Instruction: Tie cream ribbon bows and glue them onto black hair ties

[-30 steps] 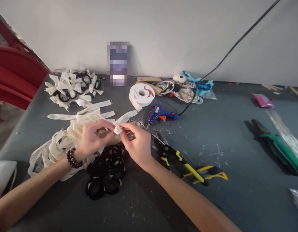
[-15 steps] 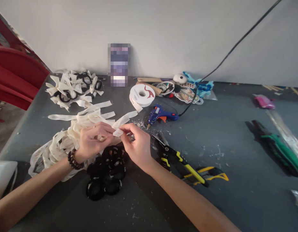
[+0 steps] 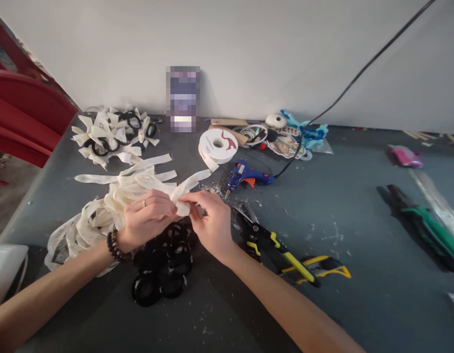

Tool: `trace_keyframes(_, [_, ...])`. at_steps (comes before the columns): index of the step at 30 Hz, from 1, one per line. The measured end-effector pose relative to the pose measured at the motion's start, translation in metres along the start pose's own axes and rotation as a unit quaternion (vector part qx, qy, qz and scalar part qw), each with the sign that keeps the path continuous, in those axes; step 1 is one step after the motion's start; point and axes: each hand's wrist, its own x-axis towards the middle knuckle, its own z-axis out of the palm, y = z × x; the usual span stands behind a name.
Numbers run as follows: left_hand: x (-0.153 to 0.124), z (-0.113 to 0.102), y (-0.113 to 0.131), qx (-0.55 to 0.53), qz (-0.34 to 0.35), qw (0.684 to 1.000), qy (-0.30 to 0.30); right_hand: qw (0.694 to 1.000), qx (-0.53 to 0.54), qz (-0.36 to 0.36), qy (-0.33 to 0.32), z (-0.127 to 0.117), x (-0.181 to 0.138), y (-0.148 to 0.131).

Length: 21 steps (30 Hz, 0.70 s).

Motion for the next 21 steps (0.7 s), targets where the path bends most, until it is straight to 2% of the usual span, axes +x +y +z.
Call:
trace_keyframes(4, [0.0017,-0.0004,0.0038,-0.009,0.011,1.0,-0.022,0.999,-0.021,-0.037,-0.002,-0.0003,0.0017,-0.0026])
trace_keyframes(8, [0.0025,0.0002,0.0039,-0.007,0.0,1.0,-0.017,0.997,-0.049,-0.057,0.012,-0.0003,0.0015,-0.0013])
trace_keyframes(14, [0.0023,0.0006,0.0035,-0.011,-0.051,0.999,-0.014,0.971,-0.16,-0.173,0.032,0.0002,-0.0013,0.0056])
trace_keyframes(16, [0.0019,0.0008,0.0034,-0.017,-0.07,0.997,-0.01,0.974,-0.155,-0.163,0.037,-0.0001,-0.0003,0.0045])
trace_keyframes(21, [0.0012,0.0013,0.0033,-0.022,-0.137,0.99,-0.019,0.995,-0.064,-0.072,0.022,-0.0026,0.0043,-0.0009])
